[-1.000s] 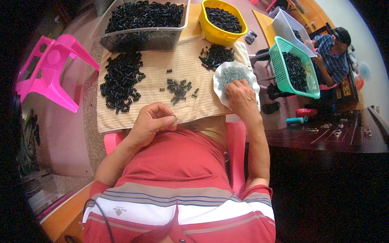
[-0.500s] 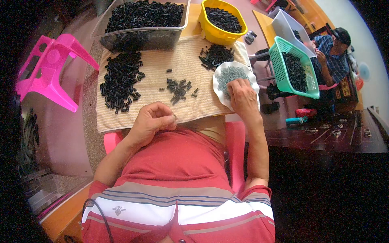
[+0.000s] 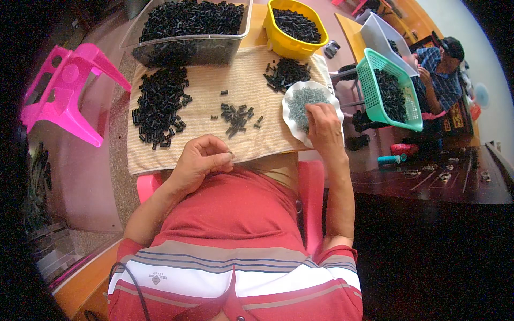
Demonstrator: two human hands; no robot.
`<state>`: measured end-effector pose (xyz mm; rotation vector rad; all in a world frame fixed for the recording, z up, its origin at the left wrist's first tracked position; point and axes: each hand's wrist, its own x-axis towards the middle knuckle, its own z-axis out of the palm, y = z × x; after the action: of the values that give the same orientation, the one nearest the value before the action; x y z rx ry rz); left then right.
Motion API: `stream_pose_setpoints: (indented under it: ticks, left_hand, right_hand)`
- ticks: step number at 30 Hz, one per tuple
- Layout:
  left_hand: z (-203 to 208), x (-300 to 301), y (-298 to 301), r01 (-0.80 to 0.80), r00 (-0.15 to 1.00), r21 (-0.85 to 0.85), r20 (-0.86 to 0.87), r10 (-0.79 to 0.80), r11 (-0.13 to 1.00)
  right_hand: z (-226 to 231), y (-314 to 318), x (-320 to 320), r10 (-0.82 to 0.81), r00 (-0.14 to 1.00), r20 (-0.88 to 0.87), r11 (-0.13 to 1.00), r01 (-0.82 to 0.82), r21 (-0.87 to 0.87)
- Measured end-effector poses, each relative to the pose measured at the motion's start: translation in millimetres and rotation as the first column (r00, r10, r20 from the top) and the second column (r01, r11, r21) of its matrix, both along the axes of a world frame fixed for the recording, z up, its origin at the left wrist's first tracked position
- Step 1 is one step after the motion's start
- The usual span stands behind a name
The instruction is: The person assembles small components by picking up plastic connectors and pins from the table and fitting them together by hand.
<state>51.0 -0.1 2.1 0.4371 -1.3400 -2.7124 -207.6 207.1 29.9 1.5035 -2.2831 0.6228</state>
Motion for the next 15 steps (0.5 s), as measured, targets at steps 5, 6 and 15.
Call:
stream_pose_setpoints:
  ticks: [5, 6, 15]
  left_hand:
    - [1.2, 0.8, 0.9, -0.005, 1.000, -0.008, 0.031, 0.005, 1.000]
    - [0.8, 0.8, 0.9, -0.004, 1.000, -0.009, 0.027, 0.005, 1.000]
    - [0.2, 0.0, 1.1, -0.003, 1.000, -0.002, 0.026, 0.003, 1.000]
  right_hand:
    - [-0.8, 2.2, -2.1, 0.025, 0.998, 0.066, 0.999, -0.024, -0.023]
    - [-1.2, 2.4, -2.4, 0.026, 0.997, 0.066, 0.999, -0.024, -0.023]
    - [-2.3, 2.7, -0.9, -0.014, 0.987, 0.158, 0.997, 0.026, -0.072]
